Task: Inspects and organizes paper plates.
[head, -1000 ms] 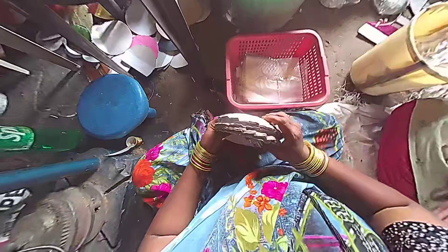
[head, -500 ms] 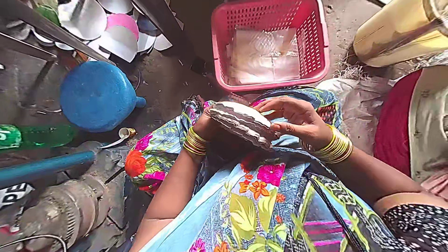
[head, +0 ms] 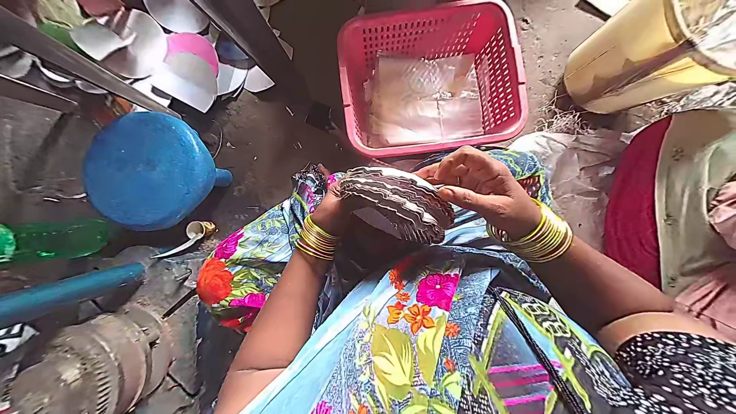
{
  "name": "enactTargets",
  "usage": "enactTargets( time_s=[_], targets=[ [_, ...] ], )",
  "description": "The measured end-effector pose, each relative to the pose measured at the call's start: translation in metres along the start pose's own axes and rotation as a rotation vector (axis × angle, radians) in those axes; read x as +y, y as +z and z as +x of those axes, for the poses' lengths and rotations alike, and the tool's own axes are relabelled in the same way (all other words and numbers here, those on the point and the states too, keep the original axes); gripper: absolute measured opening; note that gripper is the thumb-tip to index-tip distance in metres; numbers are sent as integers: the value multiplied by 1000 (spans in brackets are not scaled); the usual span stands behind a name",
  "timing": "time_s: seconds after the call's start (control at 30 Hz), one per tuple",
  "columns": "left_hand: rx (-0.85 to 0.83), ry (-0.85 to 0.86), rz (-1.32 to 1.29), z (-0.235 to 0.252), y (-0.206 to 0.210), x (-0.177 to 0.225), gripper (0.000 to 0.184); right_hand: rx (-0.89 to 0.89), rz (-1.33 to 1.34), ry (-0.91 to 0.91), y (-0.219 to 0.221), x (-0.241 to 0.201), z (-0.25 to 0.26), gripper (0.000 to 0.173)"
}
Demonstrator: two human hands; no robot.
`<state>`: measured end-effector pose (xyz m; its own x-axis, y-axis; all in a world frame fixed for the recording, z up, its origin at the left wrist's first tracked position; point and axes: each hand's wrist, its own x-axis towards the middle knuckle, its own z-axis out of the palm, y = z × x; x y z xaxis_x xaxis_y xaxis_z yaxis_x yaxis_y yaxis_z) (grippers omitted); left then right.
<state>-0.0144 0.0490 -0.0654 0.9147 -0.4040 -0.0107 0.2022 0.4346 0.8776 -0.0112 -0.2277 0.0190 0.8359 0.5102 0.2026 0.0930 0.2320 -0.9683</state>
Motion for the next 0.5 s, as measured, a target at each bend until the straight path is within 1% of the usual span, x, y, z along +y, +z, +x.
enactTargets(
  time_s=[0.1, 0.2, 0.27, 0.33, 0.4, 0.5],
  targets=[
    [-19, 22, 53, 0, -1, 0, 25, 4, 31, 4, -1, -1, 0, 15],
    [-54, -7, -61, 2, -4, -5, 25, 1, 74, 15, -2, -1, -2, 14],
    [-12, -66, -84, 0, 0, -2, 21, -9, 59, 11, -2, -1, -2, 13],
    [33, -100, -48, -1, 7, 5, 20, -7, 53, 12, -3, -1, -3, 13],
    [29, -131, -20, -1, 6, 6, 20, -8, 77, 25, -5, 1, -4, 13],
    [42, -164, -11, -1, 3, 5, 17, -10, 122, 42, -7, 4, -6, 13]
  ],
)
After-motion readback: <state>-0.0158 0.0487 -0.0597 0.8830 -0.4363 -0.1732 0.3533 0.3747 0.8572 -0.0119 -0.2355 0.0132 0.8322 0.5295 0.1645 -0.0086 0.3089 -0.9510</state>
